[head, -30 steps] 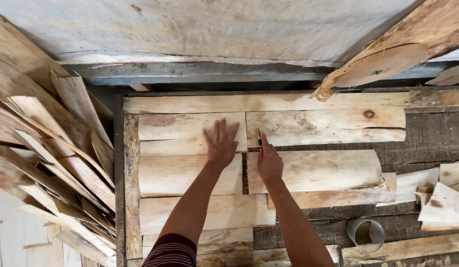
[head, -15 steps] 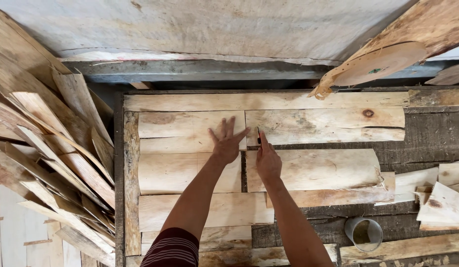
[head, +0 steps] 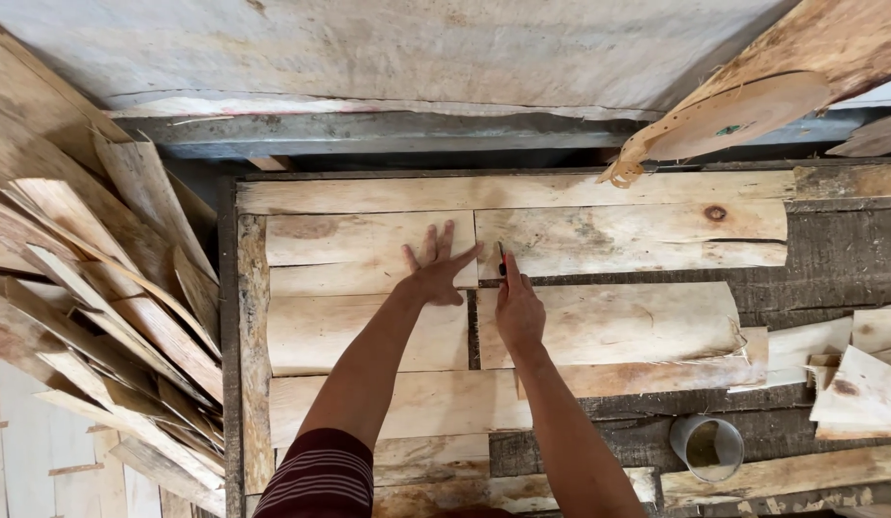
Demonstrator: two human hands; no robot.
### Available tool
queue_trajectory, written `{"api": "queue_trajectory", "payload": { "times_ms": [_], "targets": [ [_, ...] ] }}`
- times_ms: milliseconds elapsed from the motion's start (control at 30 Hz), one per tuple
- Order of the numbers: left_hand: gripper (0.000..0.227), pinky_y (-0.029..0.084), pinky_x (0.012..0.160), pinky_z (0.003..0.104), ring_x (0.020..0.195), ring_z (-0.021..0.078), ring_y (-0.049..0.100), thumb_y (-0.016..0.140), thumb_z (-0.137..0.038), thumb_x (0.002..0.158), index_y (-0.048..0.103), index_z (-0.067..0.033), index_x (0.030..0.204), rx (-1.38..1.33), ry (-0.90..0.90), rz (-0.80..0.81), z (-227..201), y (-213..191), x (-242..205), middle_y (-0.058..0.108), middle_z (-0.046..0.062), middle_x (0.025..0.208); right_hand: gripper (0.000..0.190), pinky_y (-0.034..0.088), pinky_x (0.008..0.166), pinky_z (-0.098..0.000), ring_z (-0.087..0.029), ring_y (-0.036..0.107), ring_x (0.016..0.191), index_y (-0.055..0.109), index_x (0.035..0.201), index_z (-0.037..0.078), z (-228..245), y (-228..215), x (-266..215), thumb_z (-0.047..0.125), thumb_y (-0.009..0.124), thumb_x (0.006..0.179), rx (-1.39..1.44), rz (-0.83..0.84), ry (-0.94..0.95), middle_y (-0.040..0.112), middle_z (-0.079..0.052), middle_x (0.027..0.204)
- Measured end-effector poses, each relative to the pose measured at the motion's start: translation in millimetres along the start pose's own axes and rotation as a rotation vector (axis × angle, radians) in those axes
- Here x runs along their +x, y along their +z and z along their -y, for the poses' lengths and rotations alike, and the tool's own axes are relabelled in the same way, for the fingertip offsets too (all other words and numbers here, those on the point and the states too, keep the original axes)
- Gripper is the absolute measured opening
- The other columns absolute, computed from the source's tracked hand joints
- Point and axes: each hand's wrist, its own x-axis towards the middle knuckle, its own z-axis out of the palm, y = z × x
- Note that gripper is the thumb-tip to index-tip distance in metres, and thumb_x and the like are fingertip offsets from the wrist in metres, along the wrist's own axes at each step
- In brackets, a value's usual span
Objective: The person is shown cutting and organizing thin wooden veneer or bark-like strips on a workbench.
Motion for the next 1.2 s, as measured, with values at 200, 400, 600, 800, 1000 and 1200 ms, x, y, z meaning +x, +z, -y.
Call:
{"api": "queue_trajectory", "payload": {
  "times_ms": [200, 400, 600, 800, 1000, 1200],
  "targets": [
    [0.120, 0.001, 0.116, 0.079, 0.157, 0.0351, -0.028, 0.082, -0.006, 0.082, 0.007, -0.0526, 0.162, 0.032, 0.009, -0.042, 6.6, 12.1, 15.5, -0.032, 0.007, 0.170, 0.062, 0.060, 0.067, -0.0470, -0.037, 0.071, 0.085, 0.031, 0.160, 0.019, -1.2, 2.3, -1.8, 0.016, 0.054, 0.102, -0.023, 0.006, 0.005, 0.067, -0.015, 0.118],
    [0.119, -0.001, 0.117, 0.078, 0.157, 0.0323, -0.028, 0.080, -0.001, 0.084, 0.008, -0.0536, 0.162, 0.033, -0.012, -0.056, 6.3, 17.2, 13.6, -0.032, 0.003, 0.170, 0.062, 0.060, 0.069, -0.0474, -0.038, 0.072, 0.086, 0.032, 0.162, 0.019, 7.2, -2.8, -7.8, 0.015, 0.053, 0.103, -0.014, -0.002, 0.015, 0.067, -0.018, 0.121],
    [0.115, -0.002, 0.118, 0.078, 0.157, 0.0307, -0.029, 0.077, 0.000, 0.087, 0.008, -0.0537, 0.161, 0.038, -0.025, -0.041, 4.3, 14.5, 12.0, -0.033, 0.003, 0.169, 0.063, 0.062, 0.066, -0.0461, -0.037, 0.074, 0.085, 0.027, 0.161, 0.017, 9.1, -14.2, -24.9, 0.015, 0.051, 0.103, -0.025, 0.079, 0.096, 0.065, -0.018, 0.129],
    [0.117, -0.002, 0.116, 0.078, 0.156, 0.0320, -0.029, 0.073, 0.008, 0.085, 0.011, -0.0531, 0.163, 0.023, -0.017, -0.062, 10.0, 20.5, 19.6, -0.033, 0.004, 0.170, 0.061, 0.062, 0.078, -0.0449, -0.041, 0.073, 0.103, 0.031, 0.162, 0.009, 6.4, -3.2, -44.6, 0.009, 0.052, 0.105, 0.263, -0.178, -0.104, 0.067, -0.025, 0.130],
    [0.117, -0.003, 0.118, 0.077, 0.157, 0.0311, -0.028, 0.080, 0.002, 0.081, 0.014, -0.0510, 0.162, -0.039, 0.024, -0.077, 17.1, 20.4, 15.3, -0.032, 0.003, 0.170, 0.052, 0.054, 0.067, -0.0434, -0.032, 0.067, 0.072, 0.050, 0.134, 0.001, 30.6, -0.9, -45.2, 0.025, 0.073, 0.094, 0.399, 0.013, 0.249, 0.067, -0.018, 0.084],
    [0.118, -0.001, 0.119, 0.075, 0.158, 0.0298, -0.026, 0.081, 0.001, 0.080, 0.014, -0.0523, 0.162, -0.041, 0.028, -0.078, 16.0, 20.0, 13.6, -0.030, 0.002, 0.170, 0.061, 0.053, 0.062, -0.0393, -0.023, 0.062, 0.067, 0.050, 0.128, 0.001, 30.8, 7.0, -40.6, 0.025, 0.084, 0.083, 0.420, -0.005, 0.245, 0.062, -0.009, 0.077]
  ]
}}
